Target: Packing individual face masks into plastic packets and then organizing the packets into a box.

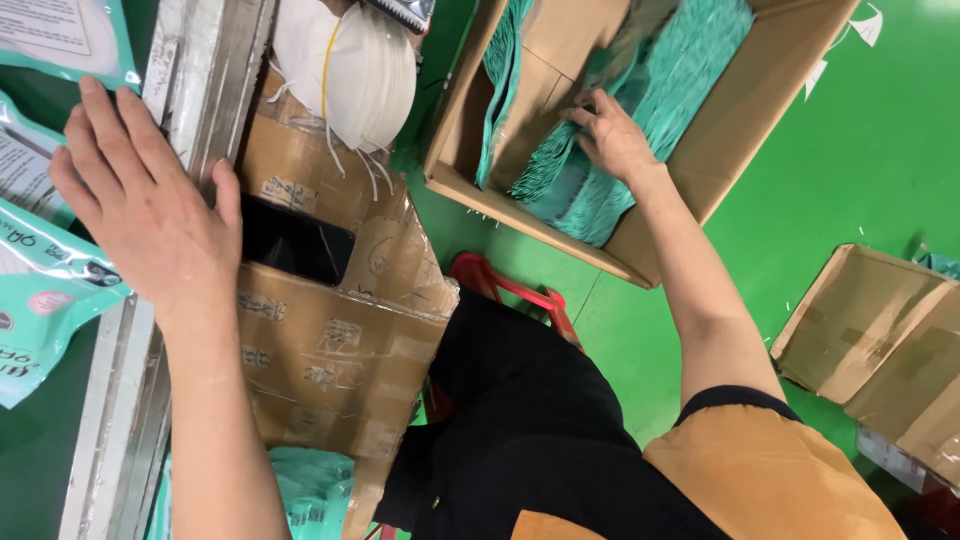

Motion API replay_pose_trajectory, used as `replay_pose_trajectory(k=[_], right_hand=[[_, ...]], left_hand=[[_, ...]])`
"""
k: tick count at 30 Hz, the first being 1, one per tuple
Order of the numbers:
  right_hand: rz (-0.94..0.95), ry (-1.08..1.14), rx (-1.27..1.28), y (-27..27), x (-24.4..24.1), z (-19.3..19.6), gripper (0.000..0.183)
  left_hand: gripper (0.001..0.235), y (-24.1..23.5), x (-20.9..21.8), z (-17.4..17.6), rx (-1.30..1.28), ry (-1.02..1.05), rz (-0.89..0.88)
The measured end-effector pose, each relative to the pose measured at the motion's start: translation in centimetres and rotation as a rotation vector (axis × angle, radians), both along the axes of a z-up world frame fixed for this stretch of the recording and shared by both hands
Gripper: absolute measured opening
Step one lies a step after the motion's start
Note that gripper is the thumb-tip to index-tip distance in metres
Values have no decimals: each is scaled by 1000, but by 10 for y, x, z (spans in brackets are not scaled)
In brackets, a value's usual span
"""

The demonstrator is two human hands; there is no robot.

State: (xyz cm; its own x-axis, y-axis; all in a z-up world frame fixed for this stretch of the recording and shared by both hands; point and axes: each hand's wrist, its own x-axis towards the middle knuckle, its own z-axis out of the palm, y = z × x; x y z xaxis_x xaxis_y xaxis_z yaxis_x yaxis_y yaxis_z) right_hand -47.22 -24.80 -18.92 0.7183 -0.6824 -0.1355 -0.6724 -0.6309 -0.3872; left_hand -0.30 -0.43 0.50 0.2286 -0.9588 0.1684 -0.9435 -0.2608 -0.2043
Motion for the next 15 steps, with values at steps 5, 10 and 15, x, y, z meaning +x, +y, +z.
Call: replay_pose_trajectory(k=[5, 10, 15], right_hand=[[137, -19, -112, -1, 19, -2, 66], [315, 384, -446, -22, 32, -15, 24], [543, 448, -553, -43, 55, 11, 35]], left_hand=[[76, -2, -1, 1, -5, 26, -3], [73, -4, -2, 3, -7, -22, -3], [74, -7, -4, 10, -25, 51, 1]])
